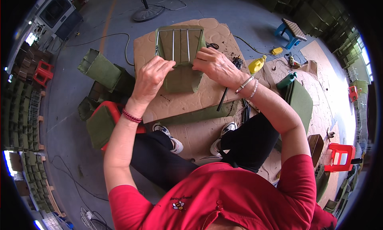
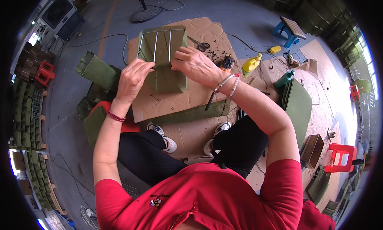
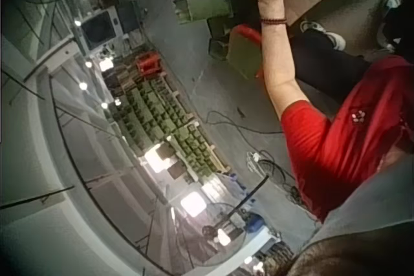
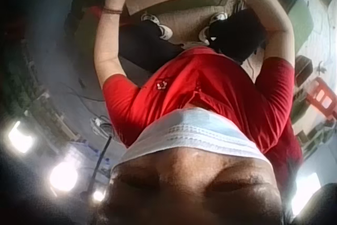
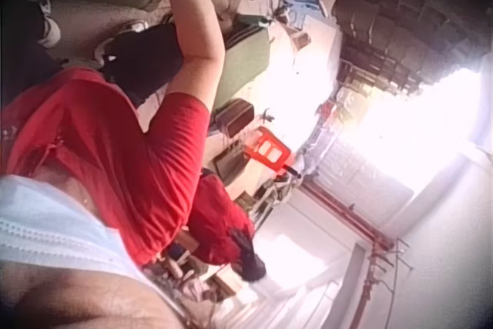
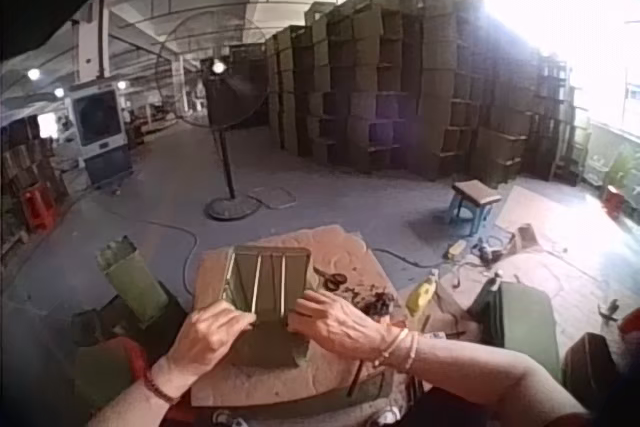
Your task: Applying hot glue to a wire frame and attaching green fabric to create a structured container or product part.
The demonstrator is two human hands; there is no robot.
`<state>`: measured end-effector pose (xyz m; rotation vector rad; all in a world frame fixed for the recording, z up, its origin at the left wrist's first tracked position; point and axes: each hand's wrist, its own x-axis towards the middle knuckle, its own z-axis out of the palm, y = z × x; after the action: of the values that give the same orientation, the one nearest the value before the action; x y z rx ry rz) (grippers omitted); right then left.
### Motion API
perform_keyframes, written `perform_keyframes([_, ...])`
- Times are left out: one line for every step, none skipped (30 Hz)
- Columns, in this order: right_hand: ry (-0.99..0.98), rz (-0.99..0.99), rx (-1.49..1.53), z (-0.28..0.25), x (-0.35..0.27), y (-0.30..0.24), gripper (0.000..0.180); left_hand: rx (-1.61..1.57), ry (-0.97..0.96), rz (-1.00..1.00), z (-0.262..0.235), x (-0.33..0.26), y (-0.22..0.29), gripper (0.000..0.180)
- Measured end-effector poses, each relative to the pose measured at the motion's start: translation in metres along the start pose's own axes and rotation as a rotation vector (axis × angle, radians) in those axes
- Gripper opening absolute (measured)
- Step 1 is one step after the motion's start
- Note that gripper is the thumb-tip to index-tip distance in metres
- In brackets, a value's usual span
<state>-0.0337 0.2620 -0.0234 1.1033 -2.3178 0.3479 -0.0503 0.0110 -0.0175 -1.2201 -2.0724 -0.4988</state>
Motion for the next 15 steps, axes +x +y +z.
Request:
perform_keyframes([-0.021, -0.041, 0.03, -0.002, 0.002, 0.0, 0.012, -0.066, -0.091, -0.002, -0.006, 0.0, -0.003, 0.027])
perform_keyframes([-0.042, -0.083, 0.061, -0.004, 0.004, 0.0, 0.014, -0.066, -0.085, -0.001, -0.008, -0.002, -0.004, 0.027])
perform_keyframes([-0.122, -0.048, 0.126, -0.008, 0.002, 0.001, 0.015, -0.072, -0.107, 0.001, -0.01, -0.005, -0.004, 0.027])
perform_keyframes([-0.121, -0.054, 0.121, -0.01, 0.002, 0.001, 0.015, -0.073, -0.13, 0.003, -0.013, -0.008, -0.005, 0.026])
perform_keyframes([0.006, -0.052, 0.138, -0.012, 0.001, 0.002, 0.018, -0.068, -0.125, 0.003, -0.016, -0.012, -0.005, 0.026])
perform_keyframes([0.132, -0.051, 0.156, -0.014, -0.001, 0.005, 0.023, -0.064, -0.129, -0.006, -0.018, -0.016, -0.005, 0.027])
perform_keyframes([0.048, 0.005, 0.113, -0.019, -0.007, 0.01, 0.035, -0.065, -0.133, -0.02, -0.019, -0.019, -0.003, 0.027])
perform_keyframes([0.042, 0.002, 0.113, -0.022, -0.01, 0.015, 0.035, -0.066, -0.128, -0.025, -0.018, -0.019, -0.001, 0.027])
perform_keyframes([0.003, -0.027, 0.093, -0.025, -0.013, 0.02, 0.036, -0.065, -0.115, -0.024, -0.018, -0.019, 0.002, 0.027])
perform_keyframes([-0.033, -0.054, 0.073, -0.027, -0.013, 0.023, 0.038, -0.063, -0.104, -0.02, -0.018, -0.019, 0.003, 0.027])
perform_keyframes([-0.048, -0.071, 0.077, -0.026, -0.012, 0.025, 0.041, -0.064, -0.102, -0.023, -0.017, -0.021, 0.003, 0.027])
perform_keyframes([-0.051, -0.071, 0.077, -0.026, -0.011, 0.025, 0.041, -0.069, -0.085, -0.03, -0.016, -0.023, 0.001, 0.027])
perform_keyframes([-0.067, -0.129, 0.016, -0.026, -0.009, 0.024, 0.039, -0.074, -0.069, -0.038, -0.015, -0.025, 0.001, 0.027])
perform_keyframes([-0.082, -0.187, -0.044, -0.026, -0.007, 0.023, 0.038, -0.075, -0.069, -0.041, -0.015, -0.025, 0.001, 0.027])
perform_keyframes([-0.085, -0.188, -0.041, -0.026, -0.004, 0.024, 0.038, -0.084, -0.071, -0.032, -0.016, -0.025, 0.002, 0.027])
